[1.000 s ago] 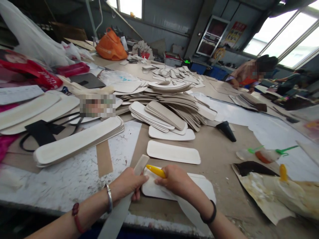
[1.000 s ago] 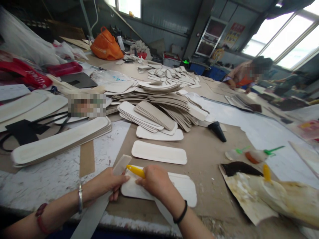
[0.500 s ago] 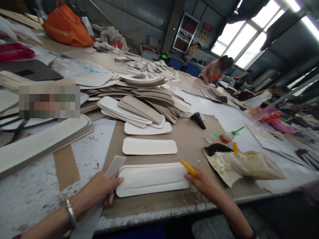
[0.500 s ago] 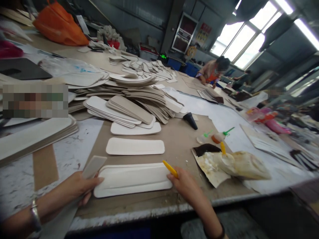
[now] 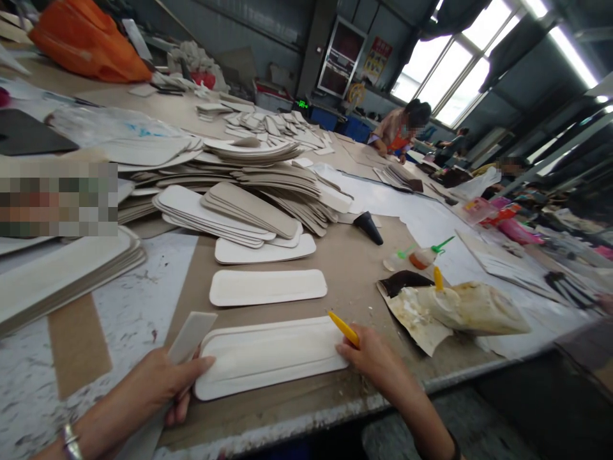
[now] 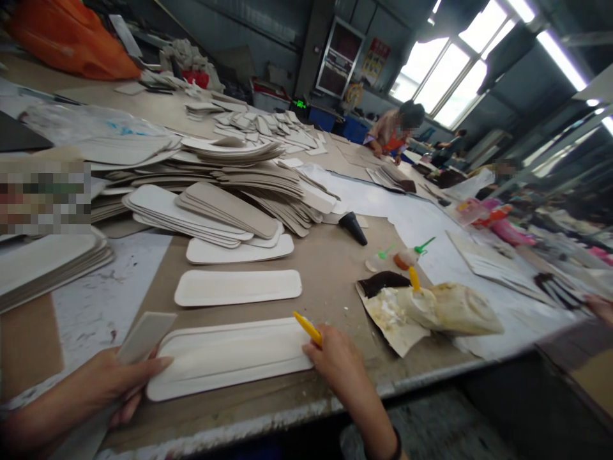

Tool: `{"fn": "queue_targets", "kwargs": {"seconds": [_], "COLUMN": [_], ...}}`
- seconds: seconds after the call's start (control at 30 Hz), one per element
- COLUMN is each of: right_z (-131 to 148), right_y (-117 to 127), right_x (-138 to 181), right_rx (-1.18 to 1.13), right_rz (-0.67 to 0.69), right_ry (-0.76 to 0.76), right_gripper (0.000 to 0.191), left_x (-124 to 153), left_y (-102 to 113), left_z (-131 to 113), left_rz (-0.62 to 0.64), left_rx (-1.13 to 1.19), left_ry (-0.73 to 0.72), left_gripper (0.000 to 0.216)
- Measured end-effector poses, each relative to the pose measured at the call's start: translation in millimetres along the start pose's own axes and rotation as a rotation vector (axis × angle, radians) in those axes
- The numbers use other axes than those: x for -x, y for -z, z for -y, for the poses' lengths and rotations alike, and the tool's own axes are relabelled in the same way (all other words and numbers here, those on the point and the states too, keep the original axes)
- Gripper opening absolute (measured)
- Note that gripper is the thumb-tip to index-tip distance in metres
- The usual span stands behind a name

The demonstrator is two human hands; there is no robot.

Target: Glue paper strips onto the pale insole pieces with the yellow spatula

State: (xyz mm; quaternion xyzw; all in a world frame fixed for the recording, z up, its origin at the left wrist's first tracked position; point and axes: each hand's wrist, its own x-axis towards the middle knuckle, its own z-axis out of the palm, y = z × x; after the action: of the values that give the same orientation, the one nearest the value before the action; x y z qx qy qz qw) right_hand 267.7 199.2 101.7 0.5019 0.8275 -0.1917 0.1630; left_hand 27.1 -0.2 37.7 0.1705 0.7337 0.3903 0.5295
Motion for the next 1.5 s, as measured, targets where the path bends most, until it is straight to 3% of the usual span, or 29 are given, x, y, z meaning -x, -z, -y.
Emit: {"fn": "queue_targets", "kwargs": {"seconds": [0.33, 0.5, 0.63, 0.87, 0.97, 1.07, 1.23, 1.33, 1.5], "right_z": [-17.4, -26.3, -19.6, -14.6, -12.1, -7.3, 7.7, 19.6, 36.4], "right_y": [-8.5, -11.4, -18.1, -32.0, -29.7, -24.9, -19.5, -15.8, -11.4], "right_x": [0.4, 8.4, 17.5, 26.8, 22.2, 18.3, 28.3, 36.6, 41.0], "right_rx": [-0.185, -0.287, -0.197, 0.006, -0.136, -0.405, -0.859, -0.983, -1.039], "right_rz": [-0.052, -0.174, -0.190, -0.388, -0.382, -0.252, -0.166, -0.185, -0.192], "right_ry": [0.056, 0.050, 0.039, 0.073, -0.002, -0.104, -0.081, -0.051, -0.032], "right_gripper": [0.012, 0.025, 0.035, 0.035, 0.037, 0.042, 0.041, 0.042, 0.044], "left_x": [-11.7, -11.4, -6.2, 19.1, 22.8, 23.5, 32.5, 39.0, 44.3], "left_y": [0.6, -2.3, -2.8, -3.0, -1.4, 1.4, 5.6, 9.8, 19.5], "left_z": [10.2, 7.8, 0.8, -20.7, -17.7, -9.7, -0.6, 4.5, 7.8], "left_rz": [0.016, 0.018, 0.011, -0.015, -0.001, 0.012, -0.101, -0.155, -0.076], "left_rx": [-0.008, 0.014, -0.005, 0.032, 0.108, 0.192, 0.417, 0.467, 0.483], "left_ry": [0.031, 0.028, 0.041, -0.028, -0.062, -0.098, -0.113, -0.107, -0.120], "left_gripper": [0.047, 0.046, 0.049, 0.043, 0.047, 0.051, 0.043, 0.047, 0.038]}}
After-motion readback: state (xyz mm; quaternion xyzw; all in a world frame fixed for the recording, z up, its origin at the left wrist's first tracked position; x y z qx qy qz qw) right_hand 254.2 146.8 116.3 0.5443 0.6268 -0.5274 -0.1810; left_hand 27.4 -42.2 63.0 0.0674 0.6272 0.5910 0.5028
